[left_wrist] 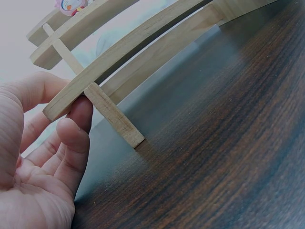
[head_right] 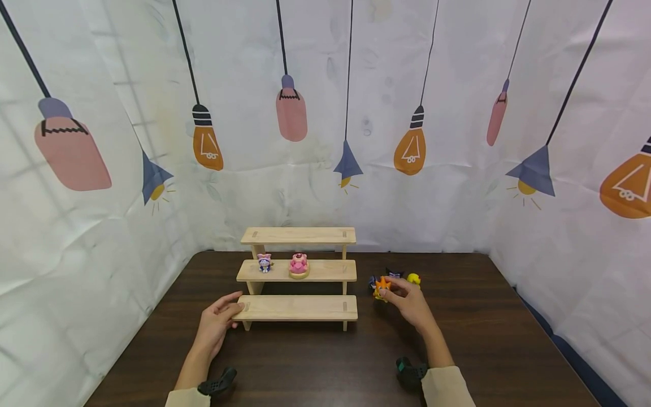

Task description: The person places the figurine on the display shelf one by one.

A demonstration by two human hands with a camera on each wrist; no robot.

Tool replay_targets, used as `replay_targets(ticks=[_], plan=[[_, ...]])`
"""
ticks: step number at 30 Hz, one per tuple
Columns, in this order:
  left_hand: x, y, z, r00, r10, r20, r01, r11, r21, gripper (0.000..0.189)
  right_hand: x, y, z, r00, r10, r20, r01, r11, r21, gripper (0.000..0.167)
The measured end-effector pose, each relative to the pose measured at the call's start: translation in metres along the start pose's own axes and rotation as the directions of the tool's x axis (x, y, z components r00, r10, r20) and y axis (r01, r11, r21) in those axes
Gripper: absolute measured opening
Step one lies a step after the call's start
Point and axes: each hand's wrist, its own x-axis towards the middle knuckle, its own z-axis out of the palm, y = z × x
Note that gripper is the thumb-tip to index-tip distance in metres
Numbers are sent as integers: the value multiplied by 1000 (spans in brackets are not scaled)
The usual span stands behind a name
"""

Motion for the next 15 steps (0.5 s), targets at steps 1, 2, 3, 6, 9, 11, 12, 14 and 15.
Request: replay_targets(ticks=[1, 2, 3, 6, 9, 11, 12, 14, 15], plan=[[0, 0, 0, 1000, 0, -1, 0, 1000, -1, 51, 0, -2, 0, 1000, -3, -2, 3, 1000, -3, 52], [0, 0, 0, 1000, 0, -1, 0, 1000, -2, 51, -1, -5, -1, 1000, -7, -3, 7, 1000, -7, 52], [0, 0, 0, 1000, 0, -3, 0, 1000, -2, 51, -1, -7, -1, 1000, -11, -3, 11, 1000, -8, 52], [0, -1, 0, 1000, 0, -4, 0, 1000, -2, 50, -3, -13, -2, 1000, -31, -4, 31, 1000, -5, 52], [0, -1, 0, 1000, -1, -2, 1, 1000, -3, 51, -4, -20, -3, 998, -68, 3, 68, 998, 7, 50], [0, -1, 0, 1000, -3, -1, 3, 1000, -6, 51, -6, -25, -3, 996, -94, 7, 94, 995, 18, 49], [0, 0, 0, 1000, -3, -1, 3, 1000, -9, 51, -7, -27, -3, 994, -107, 9, 106, 994, 24, 48], [0, 0, 0, 1000, -3, -3, 3, 1000, -14, 51, -10, -33, -3, 992, -124, 12, 123, 992, 34, 48], [0, 0, 0, 1000, -3, -3, 3, 1000, -15, 51, -11, -35, -3, 992, -128, 16, 127, 991, 41, 48]])
